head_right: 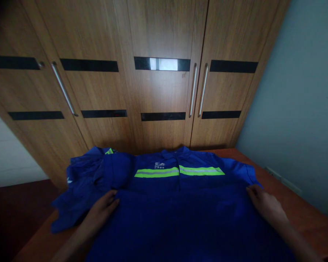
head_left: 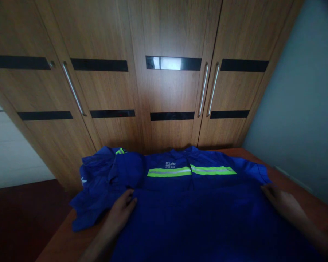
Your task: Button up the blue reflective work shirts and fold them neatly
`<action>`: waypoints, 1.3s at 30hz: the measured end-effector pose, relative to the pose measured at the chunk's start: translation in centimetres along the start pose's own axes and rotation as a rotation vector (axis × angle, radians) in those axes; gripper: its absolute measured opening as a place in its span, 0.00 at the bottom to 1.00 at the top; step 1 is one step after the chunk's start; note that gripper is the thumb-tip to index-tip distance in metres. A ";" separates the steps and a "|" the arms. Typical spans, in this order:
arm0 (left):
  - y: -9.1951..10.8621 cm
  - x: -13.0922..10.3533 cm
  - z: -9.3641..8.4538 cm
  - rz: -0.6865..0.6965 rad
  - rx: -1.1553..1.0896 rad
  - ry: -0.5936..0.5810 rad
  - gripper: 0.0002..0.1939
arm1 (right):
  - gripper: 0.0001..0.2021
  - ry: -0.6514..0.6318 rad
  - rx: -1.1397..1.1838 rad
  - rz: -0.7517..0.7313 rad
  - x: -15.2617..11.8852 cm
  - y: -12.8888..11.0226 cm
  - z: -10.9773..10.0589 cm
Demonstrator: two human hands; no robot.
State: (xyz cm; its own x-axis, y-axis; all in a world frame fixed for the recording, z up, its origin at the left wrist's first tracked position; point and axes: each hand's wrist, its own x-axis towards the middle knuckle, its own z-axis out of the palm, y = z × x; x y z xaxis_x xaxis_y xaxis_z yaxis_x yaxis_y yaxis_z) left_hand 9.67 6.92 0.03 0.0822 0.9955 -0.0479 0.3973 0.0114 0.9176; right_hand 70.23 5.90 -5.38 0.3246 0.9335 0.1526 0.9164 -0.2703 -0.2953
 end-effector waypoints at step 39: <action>2.9 -3.1 4.7 0.568 0.979 -0.111 0.26 | 0.23 0.081 -0.036 -0.499 -1.7 -8.5 2.9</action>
State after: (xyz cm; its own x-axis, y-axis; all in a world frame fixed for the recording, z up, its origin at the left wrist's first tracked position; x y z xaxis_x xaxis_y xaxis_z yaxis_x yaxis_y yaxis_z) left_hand 14.88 3.46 1.01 0.5394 0.8186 0.1974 0.8160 -0.5660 0.1173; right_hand 61.21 7.29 -5.91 -0.1388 0.9301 0.3401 0.9715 0.1946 -0.1357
